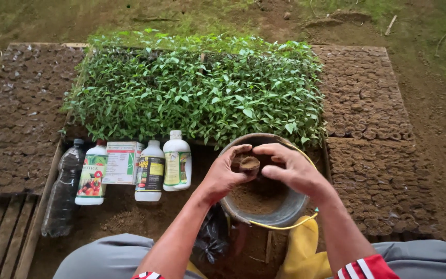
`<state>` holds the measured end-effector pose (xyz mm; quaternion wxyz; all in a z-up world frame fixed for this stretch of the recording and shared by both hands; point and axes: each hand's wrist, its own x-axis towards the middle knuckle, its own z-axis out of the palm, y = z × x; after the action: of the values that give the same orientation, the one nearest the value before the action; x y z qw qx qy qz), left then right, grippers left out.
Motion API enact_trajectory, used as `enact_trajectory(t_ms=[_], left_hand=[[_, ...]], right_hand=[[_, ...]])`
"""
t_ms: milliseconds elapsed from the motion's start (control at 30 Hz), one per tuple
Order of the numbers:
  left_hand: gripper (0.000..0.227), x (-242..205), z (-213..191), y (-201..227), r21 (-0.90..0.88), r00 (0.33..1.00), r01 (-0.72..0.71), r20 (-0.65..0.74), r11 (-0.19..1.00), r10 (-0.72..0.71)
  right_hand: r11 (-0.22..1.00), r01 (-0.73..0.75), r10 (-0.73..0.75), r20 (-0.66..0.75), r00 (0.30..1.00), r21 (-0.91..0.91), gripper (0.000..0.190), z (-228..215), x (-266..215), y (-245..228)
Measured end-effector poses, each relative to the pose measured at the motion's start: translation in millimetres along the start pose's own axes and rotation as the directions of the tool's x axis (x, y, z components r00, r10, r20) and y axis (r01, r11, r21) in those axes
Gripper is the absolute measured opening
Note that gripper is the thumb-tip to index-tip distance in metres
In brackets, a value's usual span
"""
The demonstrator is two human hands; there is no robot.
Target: Filling small plastic bags with soil and arranging them in a tray for planting seedlings.
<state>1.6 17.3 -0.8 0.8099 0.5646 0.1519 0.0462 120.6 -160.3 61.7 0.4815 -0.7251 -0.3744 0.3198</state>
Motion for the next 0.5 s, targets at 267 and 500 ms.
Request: enact_trajectory(t_ms=[267,500], left_hand=[[0.090,-2.6,3.1,12.2,0.170,0.997,-0.073,0.040,0.983,0.067],[0.108,-4.3,1.4,9.6,0.034,0.995,-0.002,0.102,0.999,-0.002]], right_hand=[[0.959,0.129,-0.146,-0.048,0.988,-0.252,0.043,19.2,8.2,-2.8],[0.928,0.032,-0.057,-0.058,0.997,-0.371,0.049,28.8,5.2,-2.9]])
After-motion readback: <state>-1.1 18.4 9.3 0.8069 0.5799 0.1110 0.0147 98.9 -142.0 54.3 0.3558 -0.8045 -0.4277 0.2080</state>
